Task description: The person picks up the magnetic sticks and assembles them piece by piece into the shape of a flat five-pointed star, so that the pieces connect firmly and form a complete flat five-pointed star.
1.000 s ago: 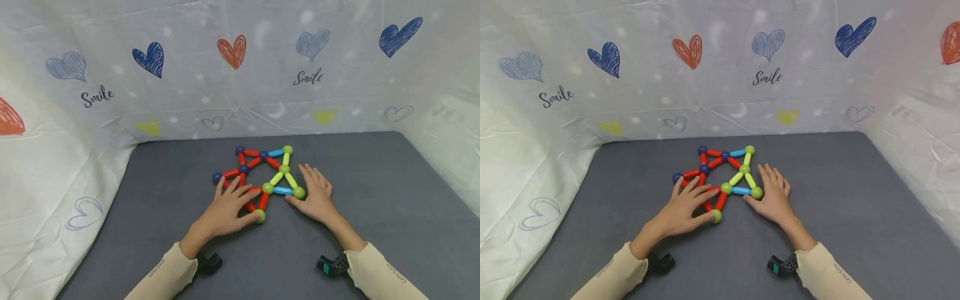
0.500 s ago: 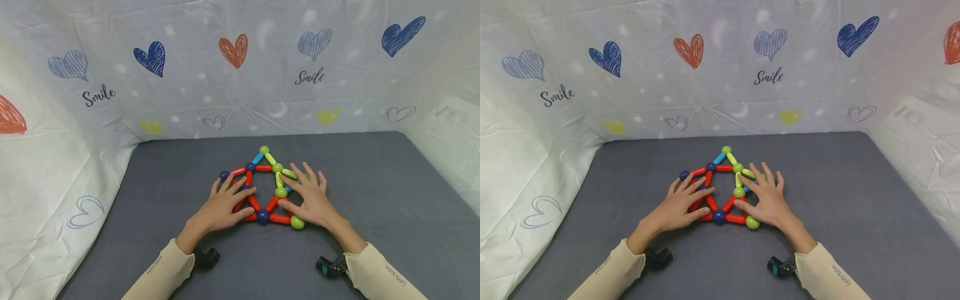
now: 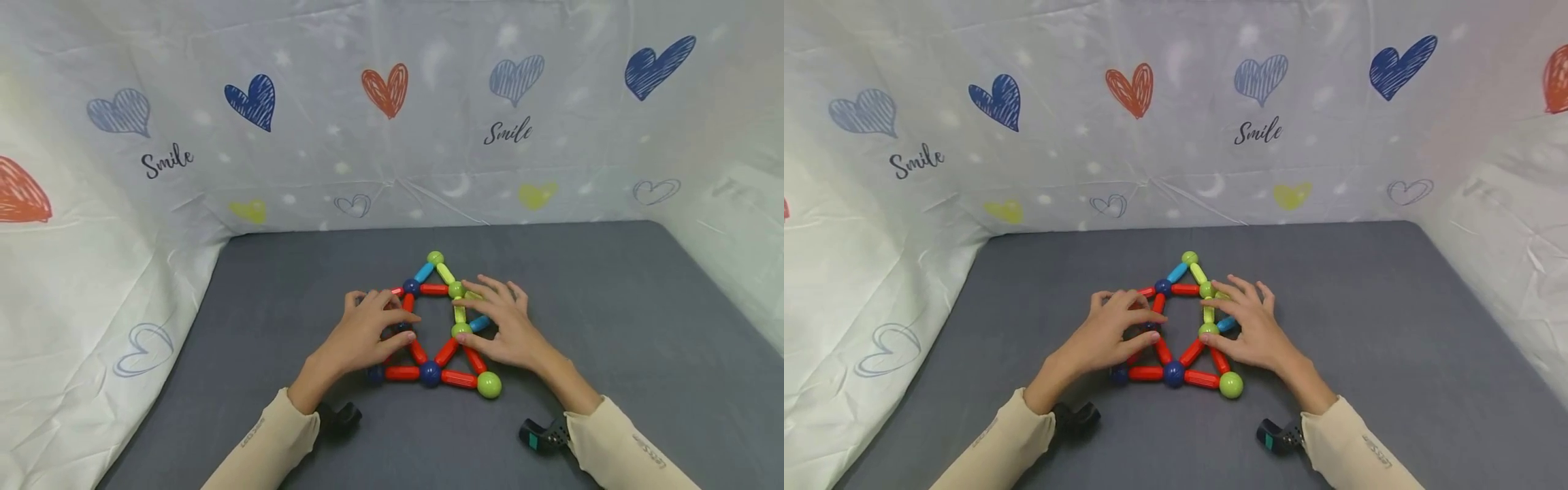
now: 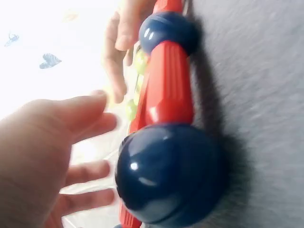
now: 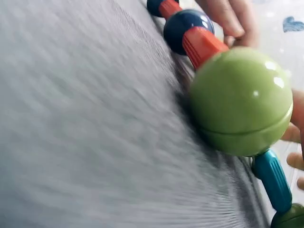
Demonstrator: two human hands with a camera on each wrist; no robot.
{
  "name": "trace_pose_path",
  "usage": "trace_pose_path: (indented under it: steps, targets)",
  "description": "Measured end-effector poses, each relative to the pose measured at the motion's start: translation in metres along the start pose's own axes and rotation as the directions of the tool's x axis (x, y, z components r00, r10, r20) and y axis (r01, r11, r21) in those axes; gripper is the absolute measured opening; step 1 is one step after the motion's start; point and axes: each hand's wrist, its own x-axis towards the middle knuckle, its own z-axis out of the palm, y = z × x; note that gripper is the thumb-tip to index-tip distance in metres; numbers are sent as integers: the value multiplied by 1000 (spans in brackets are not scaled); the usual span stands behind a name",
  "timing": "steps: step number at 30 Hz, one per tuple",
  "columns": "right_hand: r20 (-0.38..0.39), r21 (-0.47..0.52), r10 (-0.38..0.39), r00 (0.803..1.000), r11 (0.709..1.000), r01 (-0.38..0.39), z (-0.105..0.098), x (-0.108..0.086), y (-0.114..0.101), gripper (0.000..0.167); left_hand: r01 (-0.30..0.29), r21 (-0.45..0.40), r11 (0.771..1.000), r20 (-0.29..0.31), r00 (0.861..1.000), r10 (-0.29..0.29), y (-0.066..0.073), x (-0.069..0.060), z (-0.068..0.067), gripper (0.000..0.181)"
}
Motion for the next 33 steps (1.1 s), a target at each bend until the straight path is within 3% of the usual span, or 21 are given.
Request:
trace_pose_path:
  steps: [3,5,8,11,18,33]
  targets:
    - [73,-59,74,995,996,-69,-3,9,1,75,38,-32,999,-3,999,-38,-6,12,0,48]
    - [130,-105,118,984,989,-105,-6,15,0,86,80,-38,996,57,995,-78,-12,20,3,61]
    - [184,-164,143,972,980,-113,-7,20,1,91,133,-55,990,177,977,-121,-19,26,7,74]
    - [194,-183,114,974,980,-78,-8,24,0,88,161,-57,985,225,964,-144,-21,27,9,73]
    - [211,-170,66,975,985,-30,-14,24,2,80,157,-9,988,175,973,-153,-16,18,9,70]
    - [231,-122,59,971,992,-31,-12,20,1,78,161,-40,986,154,976,-154,-18,6,13,68]
